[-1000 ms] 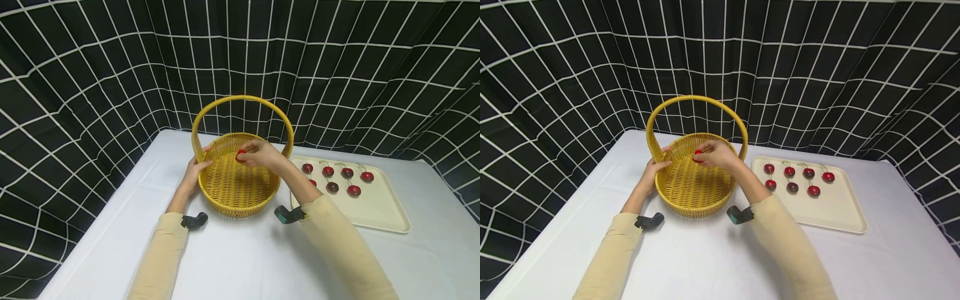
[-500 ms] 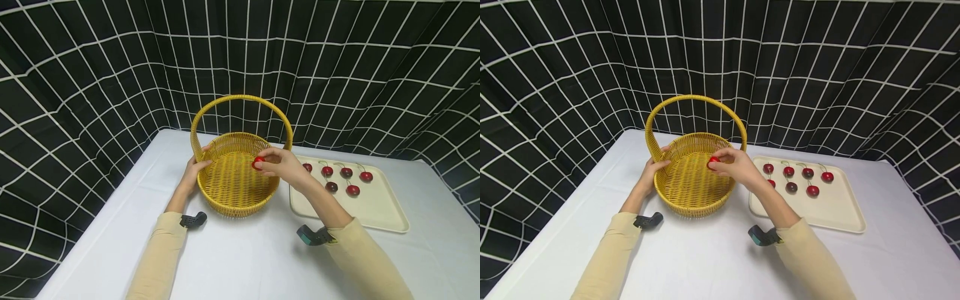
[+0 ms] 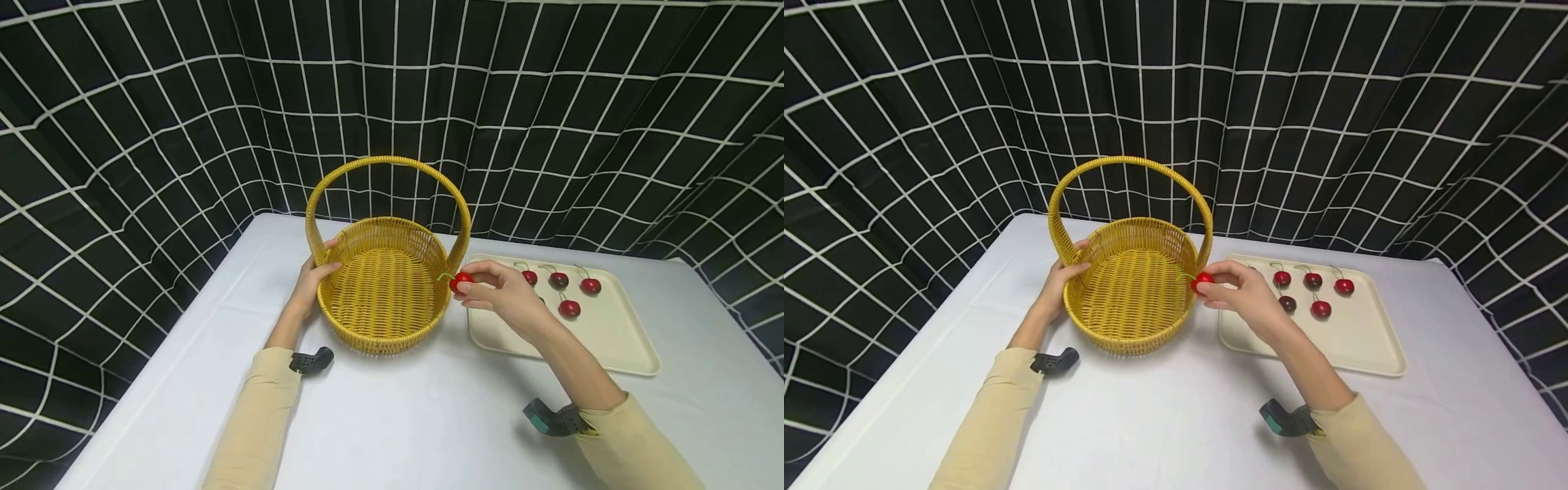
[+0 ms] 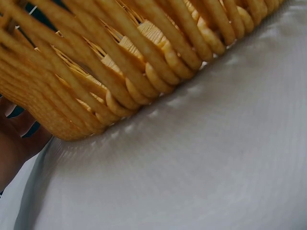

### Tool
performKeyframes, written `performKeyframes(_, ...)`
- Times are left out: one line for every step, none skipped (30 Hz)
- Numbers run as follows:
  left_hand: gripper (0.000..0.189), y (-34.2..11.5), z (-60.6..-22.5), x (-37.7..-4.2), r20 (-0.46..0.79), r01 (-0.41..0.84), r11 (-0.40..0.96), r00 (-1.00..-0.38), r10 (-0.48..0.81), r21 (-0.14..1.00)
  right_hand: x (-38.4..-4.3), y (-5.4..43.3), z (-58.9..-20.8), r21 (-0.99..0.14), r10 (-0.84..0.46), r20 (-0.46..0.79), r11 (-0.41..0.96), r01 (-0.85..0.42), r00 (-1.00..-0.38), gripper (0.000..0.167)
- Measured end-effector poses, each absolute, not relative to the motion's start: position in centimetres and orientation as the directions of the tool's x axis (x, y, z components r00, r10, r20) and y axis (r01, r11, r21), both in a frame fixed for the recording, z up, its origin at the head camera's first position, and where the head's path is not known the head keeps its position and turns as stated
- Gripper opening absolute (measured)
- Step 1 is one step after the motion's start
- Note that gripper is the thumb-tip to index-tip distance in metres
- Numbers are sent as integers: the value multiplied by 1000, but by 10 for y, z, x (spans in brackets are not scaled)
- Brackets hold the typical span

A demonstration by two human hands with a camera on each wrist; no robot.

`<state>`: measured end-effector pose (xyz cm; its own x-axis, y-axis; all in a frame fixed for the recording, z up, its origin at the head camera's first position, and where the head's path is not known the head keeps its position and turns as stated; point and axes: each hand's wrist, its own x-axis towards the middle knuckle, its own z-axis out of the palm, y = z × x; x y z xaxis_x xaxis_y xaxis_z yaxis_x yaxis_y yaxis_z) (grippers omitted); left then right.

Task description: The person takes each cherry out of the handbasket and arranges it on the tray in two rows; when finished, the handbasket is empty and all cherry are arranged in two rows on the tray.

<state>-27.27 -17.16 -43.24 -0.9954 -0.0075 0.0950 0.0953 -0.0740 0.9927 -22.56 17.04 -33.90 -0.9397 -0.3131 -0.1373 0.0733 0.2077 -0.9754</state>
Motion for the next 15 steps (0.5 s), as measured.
performKeyframes(54, -172, -433, -273, 92, 92, -75, -996, -7, 993, -224, 175, -341, -977, -317, -141, 195, 81, -938, 48)
performKeyframes(54, -172, -433, -273, 89, 90, -76, -996, -7, 993, -223, 179, -343, -980, -321, -145, 180, 90, -936, 47)
performKeyframes(54, -172, -433, -273, 87, 87, -75, -996, -6, 993, -223, 183, -345, -982, -325, -148, 163, 99, -934, 46)
performKeyframes(54, -172, -433, -273, 85, 85, -77, -996, -7, 993, -222, 188, -348, -984, -330, -149, 145, 106, -932, 44)
performKeyframes(54, -172, -432, -273, 84, 84, -76, -996, -6, 994, -222, 192, -350, -985, -331, -153, 131, 115, -931, 43)
performKeyframes(54, -172, -432, -273, 81, 81, -74, -997, -6, 994, -222, 196, -352, -986, -334, -153, 117, 120, -930, 42)
performKeyframes(55, -172, -432, -273, 80, 80, -75, -997, -5, 994, -221, 200, -353, -986, -334, -155, 106, 127, -929, 41)
performKeyframes(55, -172, -432, -273, 79, 79, -77, -997, -4, 994, -221, 204, -355, -986, -333, -158, 103, 131, -930, 41)
performKeyframes(54, -172, -431, -273, 76, 76, -77, -997, -2, 994, -220, 208, -357, -986, -331, -159, 102, 132, -930, 41)
performKeyframes(54, -172, -431, -273, 73, 73, -81, -997, -2, 994, -220, 213, -358, -986, -329, -162, 101, 136, -930, 42)
performKeyframes(54, -172, -431, -272, 69, 69, -87, -998, 0, 994, -219, 216, -359, -985, -323, -167, 105, 141, -931, 43)
performKeyframes(54, -171, -430, -272, 67, 66, -96, -998, 2, 993, -218, 220, -361, -983, -315, -173, 112, 144, -933, 45)
performKeyframes(54, -171, -429, -272, 66, 65, -107, -998, 4, 992, -217, 225, -362, -982, -308, -177, 120, 147, -935, 46)
performKeyframes(54, -171, -428, -271, 64, 62, -116, -998, 8, 991, -217, 229, -363, -981, -298, -179, 123, 148, -937, 47)
performKeyframes(54, -171, -427, -270, 61, 59, -120, -998, 11, 991, -217, 233, -365, -981, -289, -181, 122, 151, -940, 48)
